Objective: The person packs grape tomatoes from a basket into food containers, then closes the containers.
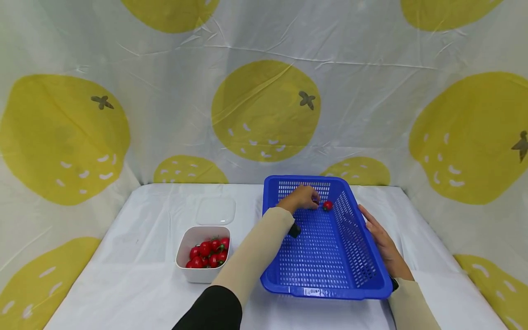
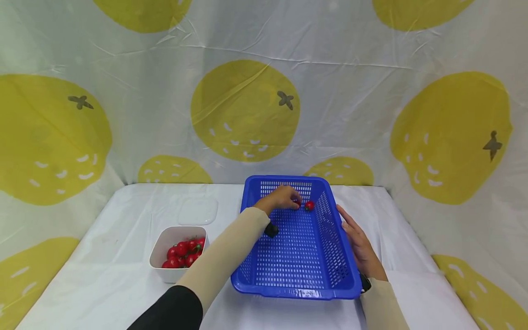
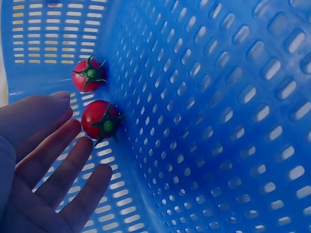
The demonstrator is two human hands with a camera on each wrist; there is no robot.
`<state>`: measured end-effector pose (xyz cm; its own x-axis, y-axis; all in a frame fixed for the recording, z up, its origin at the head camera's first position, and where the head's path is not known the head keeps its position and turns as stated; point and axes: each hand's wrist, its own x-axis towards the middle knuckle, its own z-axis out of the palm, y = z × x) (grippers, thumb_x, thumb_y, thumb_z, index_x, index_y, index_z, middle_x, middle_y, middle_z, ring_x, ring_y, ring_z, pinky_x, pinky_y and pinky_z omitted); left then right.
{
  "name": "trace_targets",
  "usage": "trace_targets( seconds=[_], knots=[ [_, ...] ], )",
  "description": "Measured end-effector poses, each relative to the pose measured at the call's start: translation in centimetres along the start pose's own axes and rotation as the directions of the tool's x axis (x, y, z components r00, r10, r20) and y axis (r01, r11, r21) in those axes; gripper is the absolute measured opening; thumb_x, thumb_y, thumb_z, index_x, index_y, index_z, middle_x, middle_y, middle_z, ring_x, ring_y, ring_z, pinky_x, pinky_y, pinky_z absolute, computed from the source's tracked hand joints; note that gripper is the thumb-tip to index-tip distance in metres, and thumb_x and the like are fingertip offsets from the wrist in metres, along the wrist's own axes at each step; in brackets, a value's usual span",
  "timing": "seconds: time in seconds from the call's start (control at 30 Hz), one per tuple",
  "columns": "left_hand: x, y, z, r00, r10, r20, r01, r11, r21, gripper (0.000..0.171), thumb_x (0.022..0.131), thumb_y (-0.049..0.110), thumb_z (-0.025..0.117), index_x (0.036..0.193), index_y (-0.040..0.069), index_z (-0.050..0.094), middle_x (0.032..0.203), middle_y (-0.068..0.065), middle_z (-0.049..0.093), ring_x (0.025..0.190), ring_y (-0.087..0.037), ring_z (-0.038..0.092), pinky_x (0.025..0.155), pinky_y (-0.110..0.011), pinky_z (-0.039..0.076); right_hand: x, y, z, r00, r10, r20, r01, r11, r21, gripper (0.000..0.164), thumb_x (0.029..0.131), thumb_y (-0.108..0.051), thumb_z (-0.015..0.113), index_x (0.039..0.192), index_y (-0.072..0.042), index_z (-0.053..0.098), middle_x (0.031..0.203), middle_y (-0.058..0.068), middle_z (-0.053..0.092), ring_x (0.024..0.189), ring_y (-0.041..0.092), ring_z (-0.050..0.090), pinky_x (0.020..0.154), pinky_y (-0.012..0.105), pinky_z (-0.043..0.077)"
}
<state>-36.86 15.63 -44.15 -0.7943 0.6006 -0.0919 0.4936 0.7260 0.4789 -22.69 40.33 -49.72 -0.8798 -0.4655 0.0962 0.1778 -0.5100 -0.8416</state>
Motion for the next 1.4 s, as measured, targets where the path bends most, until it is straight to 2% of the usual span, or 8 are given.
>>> trace_targets(
  seconds=[0.2, 0.3, 0.57, 0.8, 0.97, 1.13, 1.3, 1.4],
  knots=[
    [-0.2, -0.2, 0.1, 1.0, -0.006, 0.027, 0.006, 1.0, -0.016, 0.016, 0.088, 0.013, 0.071, 0.103, 0.01, 0.076, 0.099, 0.001, 0.071, 0.094, -0.011, 0.061, 0.083, -0.02, 0.048, 0.2, -0.1, 0.0, 1.0, 0.015, 0.001, -0.015, 1.0, 0.008, 0.053, 0.106, -0.022, 0.02, 0.156, -0.033, 0.007, 0.152, 0.01, 0.033, 0.118, 0.027, 0.055, 0.088, 0.041, 0.052],
    [-0.4, -0.1, 0.1, 0.999, -0.019, 0.039, 0.02, 0.999, -0.035, 0.014, 0.087, 0.01, 0.072, 0.1, 0.01, 0.076, 0.093, 0.003, 0.071, 0.088, -0.01, 0.061, 0.079, -0.02, 0.048, 0.2, -0.1, 0.1, 1.0, 0.01, 0.009, -0.01, 1.0, 0.004, 0.053, 0.106, -0.021, 0.019, 0.156, -0.032, 0.007, 0.151, 0.01, 0.035, 0.117, 0.027, 0.056, 0.087, 0.041, 0.052],
    [-0.9, 0.1, 0.1, 0.993, -0.088, 0.079, 0.098, 0.987, -0.124, 0.017, 0.085, 0.006, 0.073, 0.101, 0.011, 0.074, 0.089, 0.003, 0.067, 0.084, -0.011, 0.06, 0.082, -0.025, 0.05, 0.3, -0.4, 0.1, 1.0, 0.001, 0.029, -0.002, 1.0, 0.016, 0.053, 0.106, -0.02, 0.018, 0.156, -0.031, 0.006, 0.146, 0.01, 0.041, 0.113, 0.027, 0.058, 0.084, 0.038, 0.054],
    [-1.1, 0.2, -0.1, 0.99, -0.109, 0.091, 0.115, 0.991, -0.07, 0.017, 0.082, 0.009, 0.076, 0.099, 0.014, 0.074, 0.09, 0.004, 0.066, 0.087, -0.012, 0.058, 0.083, -0.026, 0.048, 0.3, -0.4, 0.1, 1.0, 0.008, -0.003, -0.008, 1.0, -0.029, 0.053, 0.105, -0.021, 0.02, 0.156, -0.031, 0.007, 0.149, 0.01, 0.038, 0.115, 0.026, 0.057, 0.085, 0.04, 0.053],
    [-1.1, 0.4, -0.1, 0.989, -0.12, 0.088, 0.122, 0.992, -0.024, 0.022, 0.081, 0.009, 0.077, 0.102, 0.016, 0.074, 0.092, 0.004, 0.064, 0.088, -0.012, 0.056, 0.082, -0.025, 0.047, 0.3, -0.3, -0.1, 1.0, 0.006, 0.01, -0.006, 1.0, 0.007, 0.053, 0.106, -0.021, 0.019, 0.156, -0.032, 0.007, 0.148, 0.01, 0.039, 0.114, 0.026, 0.057, 0.085, 0.039, 0.053],
    [-0.9, 0.5, -0.2, 0.991, -0.099, 0.093, 0.102, 0.994, -0.029, 0.023, 0.081, 0.008, 0.076, 0.103, 0.014, 0.074, 0.093, 0.003, 0.064, 0.088, -0.012, 0.056, 0.08, -0.025, 0.047, 0.2, -0.1, -0.3, 1.0, -0.004, 0.016, 0.004, 1.0, -0.002, 0.053, 0.105, -0.021, 0.019, 0.156, -0.031, 0.006, 0.15, 0.009, 0.036, 0.117, 0.026, 0.055, 0.087, 0.04, 0.052],
    [-0.9, 0.7, -0.6, 0.994, -0.051, 0.094, 0.051, 0.999, 0.003, 0.02, 0.081, 0.009, 0.077, 0.1, 0.013, 0.074, 0.093, 0.003, 0.066, 0.088, -0.011, 0.058, 0.077, -0.022, 0.047, 0.0, -0.1, -0.1, 0.999, 0.01, -0.048, -0.014, 0.995, -0.096, 0.054, 0.105, -0.025, 0.022, 0.156, -0.034, 0.007, 0.155, 0.005, 0.028, 0.125, 0.027, 0.05, 0.094, 0.047, 0.047],
    [-1.0, 0.9, -1.1, 0.995, -0.028, 0.099, 0.026, 0.999, 0.021, 0.019, 0.08, 0.01, 0.077, 0.099, 0.014, 0.075, 0.095, 0.004, 0.067, 0.09, -0.011, 0.058, 0.076, -0.021, 0.047, -0.1, -0.1, 0.2, 0.996, 0.03, -0.084, -0.039, 0.993, -0.112, 0.053, 0.104, -0.027, 0.024, 0.155, -0.037, 0.01, 0.155, 0.001, 0.028, 0.128, 0.027, 0.048, 0.097, 0.049, 0.045]
  ],
)
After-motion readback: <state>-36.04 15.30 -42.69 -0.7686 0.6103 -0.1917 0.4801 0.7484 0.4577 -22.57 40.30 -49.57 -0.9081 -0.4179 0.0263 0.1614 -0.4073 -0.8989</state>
